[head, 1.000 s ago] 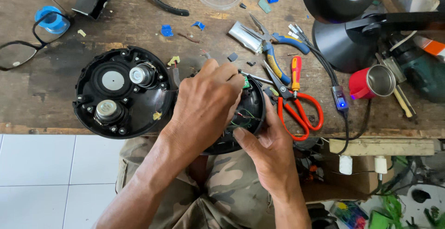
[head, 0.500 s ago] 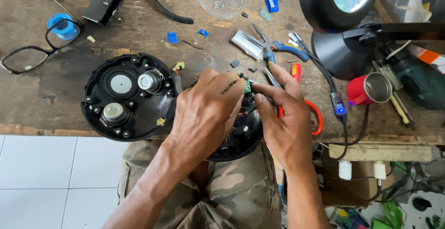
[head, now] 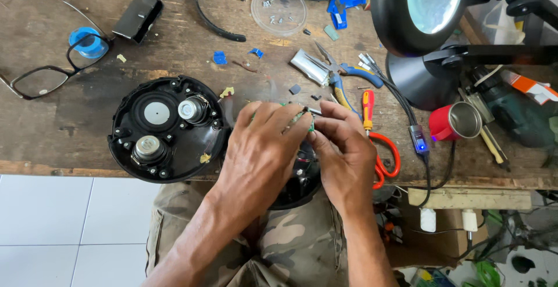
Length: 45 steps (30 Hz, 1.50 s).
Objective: The person holds a disassembled electronic device containing a circuit board and wires. They use a screwdriver to tighten screws on the circuit board and manipulate the internal wiring with their hands.
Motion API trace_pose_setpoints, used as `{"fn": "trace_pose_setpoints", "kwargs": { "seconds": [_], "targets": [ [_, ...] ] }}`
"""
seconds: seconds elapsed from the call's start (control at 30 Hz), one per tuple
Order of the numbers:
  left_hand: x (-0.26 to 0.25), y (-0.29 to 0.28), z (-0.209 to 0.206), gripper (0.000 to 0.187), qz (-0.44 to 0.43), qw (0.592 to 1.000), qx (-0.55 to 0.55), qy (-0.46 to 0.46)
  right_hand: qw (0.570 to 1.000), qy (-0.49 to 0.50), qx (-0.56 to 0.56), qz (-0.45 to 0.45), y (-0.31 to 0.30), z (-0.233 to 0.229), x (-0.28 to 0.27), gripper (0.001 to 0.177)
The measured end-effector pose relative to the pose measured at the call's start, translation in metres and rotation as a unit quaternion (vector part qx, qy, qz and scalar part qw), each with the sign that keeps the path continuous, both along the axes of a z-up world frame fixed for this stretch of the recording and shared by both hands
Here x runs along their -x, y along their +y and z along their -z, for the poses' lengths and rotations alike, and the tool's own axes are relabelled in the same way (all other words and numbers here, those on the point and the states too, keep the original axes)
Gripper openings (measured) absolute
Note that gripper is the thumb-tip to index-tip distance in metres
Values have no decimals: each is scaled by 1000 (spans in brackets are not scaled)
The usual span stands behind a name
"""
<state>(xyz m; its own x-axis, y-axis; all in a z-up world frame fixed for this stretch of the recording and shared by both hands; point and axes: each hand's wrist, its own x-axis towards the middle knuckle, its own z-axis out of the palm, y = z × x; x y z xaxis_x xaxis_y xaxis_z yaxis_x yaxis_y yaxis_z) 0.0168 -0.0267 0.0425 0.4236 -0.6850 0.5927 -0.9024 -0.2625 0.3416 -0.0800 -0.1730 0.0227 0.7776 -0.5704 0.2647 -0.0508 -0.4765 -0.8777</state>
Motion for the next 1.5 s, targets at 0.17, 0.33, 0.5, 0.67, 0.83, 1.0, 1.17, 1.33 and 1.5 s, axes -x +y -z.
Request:
{"fn": "trace_pose_setpoints", "kwargs": {
  "seconds": [0.17, 0.33, 0.5, 0.67, 0.83, 1.0, 1.17, 1.33, 1.5],
  "targets": [
    [69, 28, -6, 29, -36, 998, 34, 45, 998, 8, -17, 58, 6, 4, -3, 15],
    [89, 54, 63, 34, -85, 996, 19, 36, 989, -8, -103, 105, 12, 19, -2, 21],
    [55, 76, 69, 42, -73, 997, -22, 27, 955, -38, -227, 185, 23, 26, -7, 22],
    [22, 86, 56, 41, -69, 997, -35, -2, 950, -44, -262, 166, 34, 34, -8, 17],
    [-14, 95, 48, 40, -93, 993, -62, -48, 954, -38, -257, 147, 50, 23, -19, 11],
    [-53, 107, 59, 39, -87, 993, -35, -71, 993, 51, -82, 72, 58, 7, -30, 29],
    [-62, 117, 52, 63, -74, 994, -56, -62, 998, 46, -28, -13, 41, 2, -20, 47],
    [-52, 117, 58, 73, -75, 996, -49, -18, 997, 10, -7, 76, -24, 18, 3, 33],
    [-32, 109, 47, 63, -132, 991, -13, -21, 946, 225, 200, 124, -114, 18, -9, 47]
  ]
}}
